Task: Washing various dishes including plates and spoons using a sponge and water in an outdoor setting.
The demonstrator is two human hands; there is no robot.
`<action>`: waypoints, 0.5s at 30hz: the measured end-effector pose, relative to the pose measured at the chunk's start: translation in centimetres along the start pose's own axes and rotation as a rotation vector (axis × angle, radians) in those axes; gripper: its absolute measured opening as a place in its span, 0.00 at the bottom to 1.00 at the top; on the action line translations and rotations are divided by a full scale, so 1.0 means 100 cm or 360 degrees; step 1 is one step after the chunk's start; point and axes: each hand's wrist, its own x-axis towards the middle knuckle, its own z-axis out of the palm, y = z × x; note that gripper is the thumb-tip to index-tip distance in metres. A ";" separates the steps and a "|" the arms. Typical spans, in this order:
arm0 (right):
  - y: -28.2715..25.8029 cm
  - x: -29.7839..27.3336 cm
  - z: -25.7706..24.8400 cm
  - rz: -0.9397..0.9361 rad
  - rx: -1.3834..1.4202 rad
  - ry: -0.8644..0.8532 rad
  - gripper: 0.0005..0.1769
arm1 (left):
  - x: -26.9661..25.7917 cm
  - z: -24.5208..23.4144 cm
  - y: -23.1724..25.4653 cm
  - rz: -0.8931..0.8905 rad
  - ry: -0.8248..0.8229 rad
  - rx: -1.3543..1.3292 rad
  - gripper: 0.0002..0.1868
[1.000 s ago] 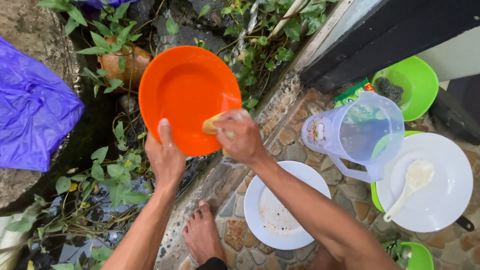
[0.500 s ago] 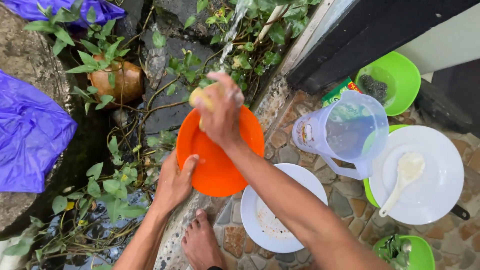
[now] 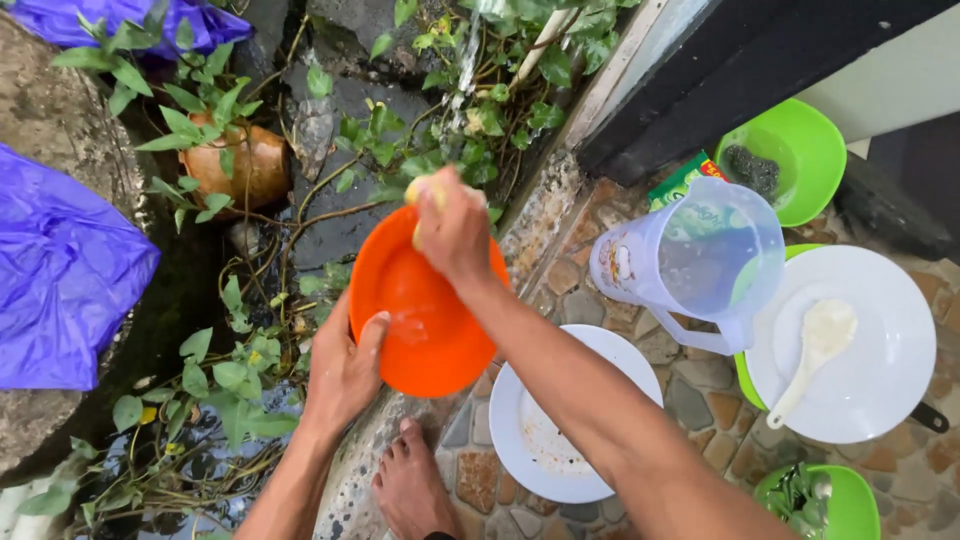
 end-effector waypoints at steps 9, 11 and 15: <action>-0.035 -0.007 -0.002 -0.0946 0.0250 -0.0278 0.16 | 0.003 0.009 -0.060 -0.0108 -0.0224 0.0008 0.11; 0.002 0.010 0.000 -0.0188 -0.0090 0.0063 0.17 | -0.017 -0.001 0.022 -0.0148 -0.0028 -0.0010 0.21; -0.063 0.005 -0.017 -0.0272 0.0179 0.0117 0.14 | -0.002 0.003 0.004 0.0167 -0.0097 -0.0060 0.19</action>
